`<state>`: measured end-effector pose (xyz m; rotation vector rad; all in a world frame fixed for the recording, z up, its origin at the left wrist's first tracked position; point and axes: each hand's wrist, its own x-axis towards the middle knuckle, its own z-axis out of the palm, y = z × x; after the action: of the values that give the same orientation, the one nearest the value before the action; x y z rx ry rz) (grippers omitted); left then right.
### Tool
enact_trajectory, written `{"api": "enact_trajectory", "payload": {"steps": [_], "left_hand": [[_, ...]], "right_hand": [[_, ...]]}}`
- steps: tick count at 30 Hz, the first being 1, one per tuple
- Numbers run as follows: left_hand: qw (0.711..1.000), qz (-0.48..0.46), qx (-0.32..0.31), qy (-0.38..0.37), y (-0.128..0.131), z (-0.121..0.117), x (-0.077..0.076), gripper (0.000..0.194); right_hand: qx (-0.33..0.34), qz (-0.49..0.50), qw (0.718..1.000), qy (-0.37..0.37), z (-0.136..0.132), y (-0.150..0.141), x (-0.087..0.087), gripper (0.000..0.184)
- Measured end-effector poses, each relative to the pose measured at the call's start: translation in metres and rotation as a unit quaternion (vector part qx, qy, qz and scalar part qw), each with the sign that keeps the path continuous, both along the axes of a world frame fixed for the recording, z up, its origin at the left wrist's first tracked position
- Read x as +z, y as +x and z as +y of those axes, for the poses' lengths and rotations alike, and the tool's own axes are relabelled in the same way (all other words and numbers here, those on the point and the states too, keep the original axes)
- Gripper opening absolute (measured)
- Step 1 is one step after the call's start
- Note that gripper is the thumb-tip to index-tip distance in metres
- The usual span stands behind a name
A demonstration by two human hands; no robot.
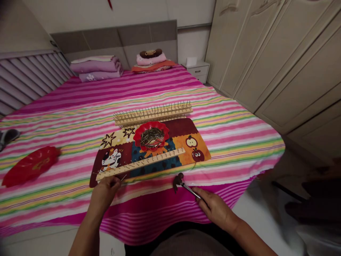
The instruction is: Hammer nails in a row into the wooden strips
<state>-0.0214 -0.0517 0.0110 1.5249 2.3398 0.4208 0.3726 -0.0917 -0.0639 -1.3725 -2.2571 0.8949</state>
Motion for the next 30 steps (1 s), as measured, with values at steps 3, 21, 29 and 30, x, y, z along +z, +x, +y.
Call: {"api": "enact_trajectory", "payload": {"steps": [3, 21, 29, 30], "left_hand": [[0.998, -0.068, 0.003, -0.012, -0.003, -0.002, -0.008, 0.012], [0.859, -0.428, 0.179, 0.217, 0.009, 0.014, -0.026, 0.04], [0.884, -0.357, 0.183, 0.239, 0.01, 0.014, -0.035, 0.039], [0.884, -0.353, 0.183, 0.244, 0.01, 0.015, -0.035, 0.039]], "right_hand": [[-0.004, -0.001, 1.0, -0.004, -0.001, -0.001, 0.002, 0.043], [-0.001, -0.023, 1.0, -0.001, -0.002, -0.004, 0.007, 0.044], [-0.001, -0.028, 1.0, -0.012, 0.0, -0.004, 0.009, 0.044], [-0.002, -0.027, 1.0, -0.012, 0.0, -0.004, 0.009, 0.044]]}}
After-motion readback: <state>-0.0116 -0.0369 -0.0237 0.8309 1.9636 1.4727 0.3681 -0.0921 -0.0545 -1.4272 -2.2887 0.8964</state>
